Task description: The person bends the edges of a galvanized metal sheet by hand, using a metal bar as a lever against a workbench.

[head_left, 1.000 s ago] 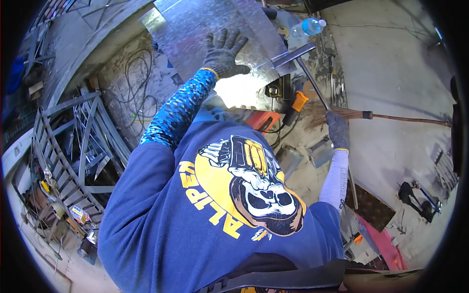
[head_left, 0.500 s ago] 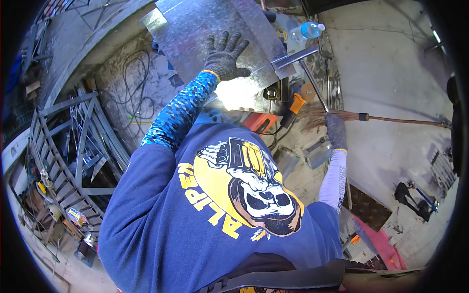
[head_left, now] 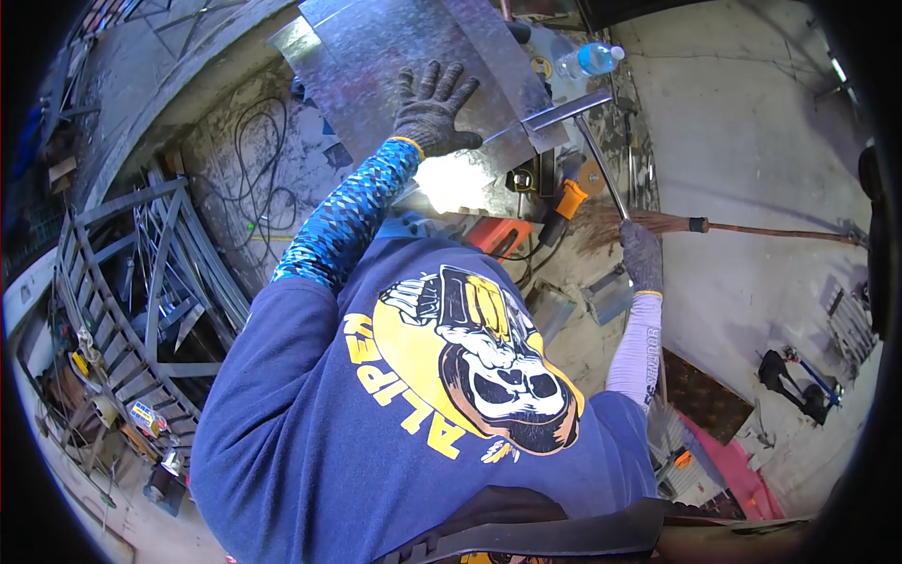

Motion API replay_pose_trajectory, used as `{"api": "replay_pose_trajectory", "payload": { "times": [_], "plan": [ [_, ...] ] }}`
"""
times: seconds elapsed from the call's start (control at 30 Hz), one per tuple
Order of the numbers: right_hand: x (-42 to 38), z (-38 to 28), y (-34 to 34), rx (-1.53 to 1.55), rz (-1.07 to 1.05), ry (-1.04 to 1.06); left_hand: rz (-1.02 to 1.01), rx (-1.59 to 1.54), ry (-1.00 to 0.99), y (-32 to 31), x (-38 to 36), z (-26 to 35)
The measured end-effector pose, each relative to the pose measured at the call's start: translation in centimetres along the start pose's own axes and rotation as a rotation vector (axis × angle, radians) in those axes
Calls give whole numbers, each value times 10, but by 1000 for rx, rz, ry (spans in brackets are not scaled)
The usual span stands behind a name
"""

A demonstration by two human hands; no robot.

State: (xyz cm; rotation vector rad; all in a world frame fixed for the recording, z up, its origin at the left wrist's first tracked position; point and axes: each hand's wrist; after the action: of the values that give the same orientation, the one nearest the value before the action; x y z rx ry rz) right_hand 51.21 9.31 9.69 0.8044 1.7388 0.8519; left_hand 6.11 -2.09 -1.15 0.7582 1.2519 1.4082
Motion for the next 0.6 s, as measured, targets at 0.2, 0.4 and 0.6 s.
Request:
{"api": "replay_pose_trajectory", "payload": {
  "times": [0.2, 0.4, 0.6],
  "plan": [
    [1, 13, -3, 20, 7, -2, 3, 1, -4, -1, 1, 8],
    [-2, 6, 0, -15, -22, -35, -34, 11, 12, 0, 2, 9],
    [-8, 4, -4, -23, 65, -7, -51, 1, 13, 2, 2, 10]
  ]
}}
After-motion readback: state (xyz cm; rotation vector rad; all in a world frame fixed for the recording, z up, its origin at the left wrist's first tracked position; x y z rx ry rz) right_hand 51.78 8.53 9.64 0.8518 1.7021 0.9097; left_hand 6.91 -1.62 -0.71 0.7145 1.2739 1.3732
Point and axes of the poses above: each hand's wrist, its own x-axis towards the middle knuckle, its own y-axis out of the back of the hand, z = x × y, and after that the axes turned 3 degrees about y, right-handed
